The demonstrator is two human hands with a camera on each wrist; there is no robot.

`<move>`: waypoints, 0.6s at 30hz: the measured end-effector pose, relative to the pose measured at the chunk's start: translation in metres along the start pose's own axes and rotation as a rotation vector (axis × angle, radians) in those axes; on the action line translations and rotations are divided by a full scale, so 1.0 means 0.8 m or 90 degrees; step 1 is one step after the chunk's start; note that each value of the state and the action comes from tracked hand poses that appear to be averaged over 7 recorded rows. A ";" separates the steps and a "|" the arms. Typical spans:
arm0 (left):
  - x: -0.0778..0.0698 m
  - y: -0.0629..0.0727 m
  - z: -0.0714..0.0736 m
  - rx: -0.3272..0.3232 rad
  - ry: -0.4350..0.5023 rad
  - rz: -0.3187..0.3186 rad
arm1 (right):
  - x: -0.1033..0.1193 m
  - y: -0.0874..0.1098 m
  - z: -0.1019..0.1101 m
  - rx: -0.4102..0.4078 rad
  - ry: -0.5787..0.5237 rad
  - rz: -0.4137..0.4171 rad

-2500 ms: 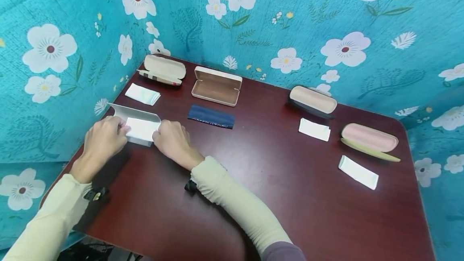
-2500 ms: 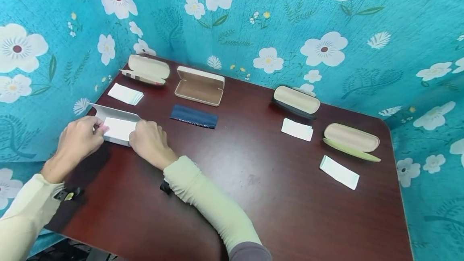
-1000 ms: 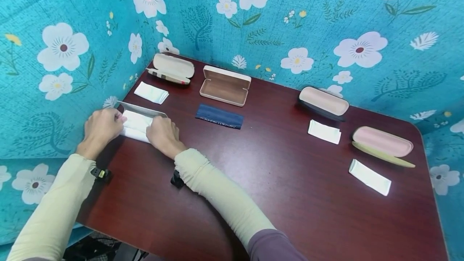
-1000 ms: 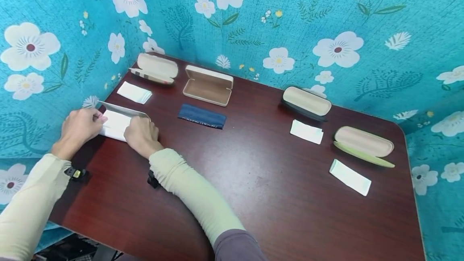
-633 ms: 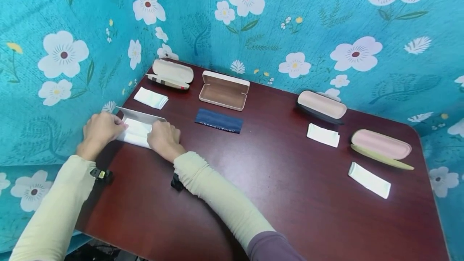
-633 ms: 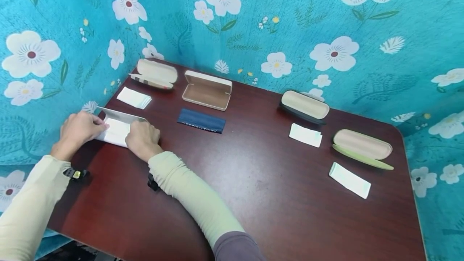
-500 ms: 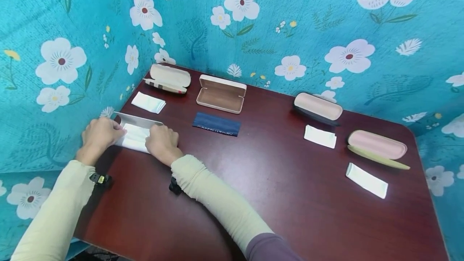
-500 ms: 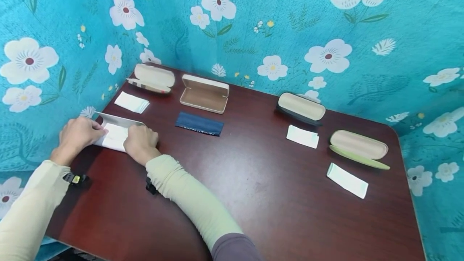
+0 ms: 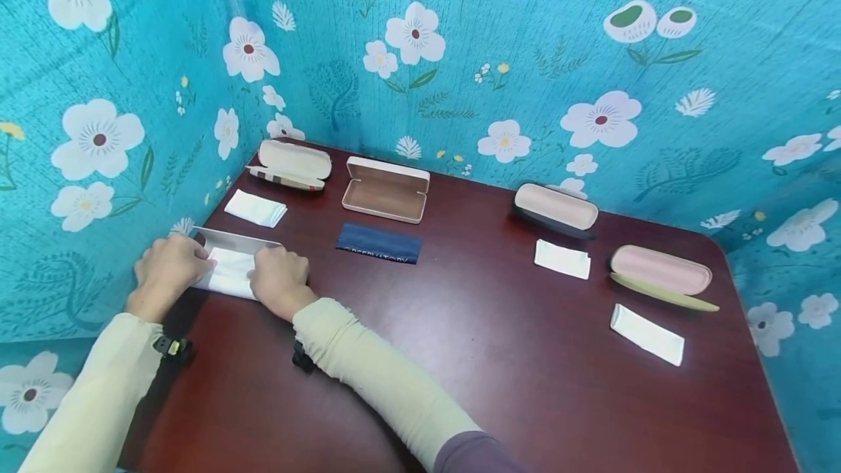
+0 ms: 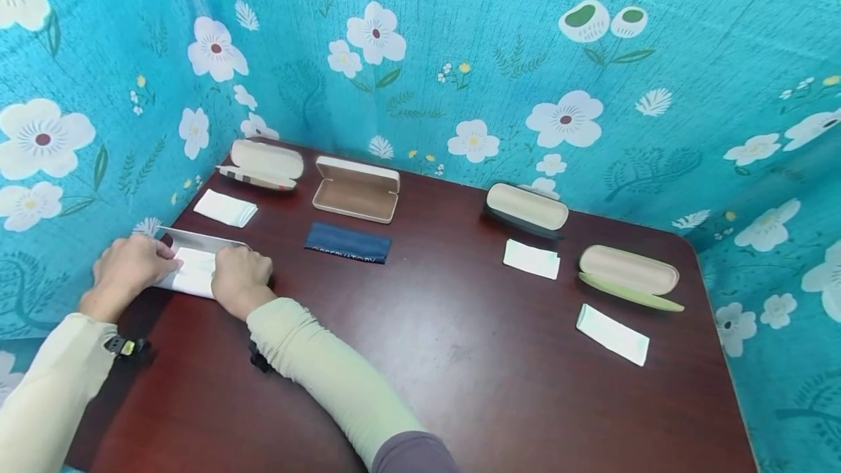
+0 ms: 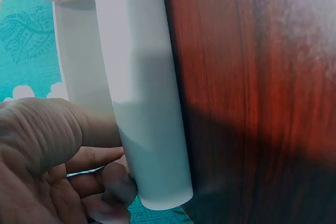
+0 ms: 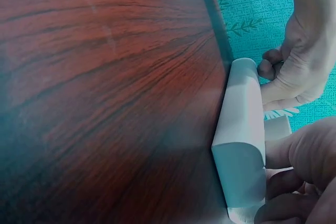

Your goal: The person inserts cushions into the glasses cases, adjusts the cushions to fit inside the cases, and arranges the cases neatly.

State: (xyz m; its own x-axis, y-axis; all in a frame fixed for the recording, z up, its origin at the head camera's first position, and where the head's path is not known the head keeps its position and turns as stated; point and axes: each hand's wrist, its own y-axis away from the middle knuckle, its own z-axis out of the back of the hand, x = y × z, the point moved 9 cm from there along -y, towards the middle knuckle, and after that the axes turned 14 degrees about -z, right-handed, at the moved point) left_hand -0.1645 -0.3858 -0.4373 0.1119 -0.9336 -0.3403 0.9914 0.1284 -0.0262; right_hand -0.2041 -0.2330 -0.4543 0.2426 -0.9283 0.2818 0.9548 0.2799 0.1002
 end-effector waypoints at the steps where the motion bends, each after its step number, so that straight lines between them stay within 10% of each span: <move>1: -0.001 0.002 0.001 -0.003 0.001 0.002 | -0.001 0.001 0.000 0.005 -0.012 -0.002; 9: -0.026 0.029 0.025 -0.121 0.008 -0.016 | -0.028 0.020 0.026 0.008 -0.161 0.015; 18: -0.087 0.035 0.066 -0.390 0.035 -0.242 | -0.046 0.049 0.103 -0.277 -0.246 0.158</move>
State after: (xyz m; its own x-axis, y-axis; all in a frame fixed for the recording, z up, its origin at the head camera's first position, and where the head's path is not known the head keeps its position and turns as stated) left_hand -0.1408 -0.3353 -0.3646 -0.2532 -0.9349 -0.2485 0.7426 -0.0232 -0.6694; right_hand -0.1898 -0.1679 -0.3819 0.4642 -0.6698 0.5795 0.8801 0.2756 -0.3865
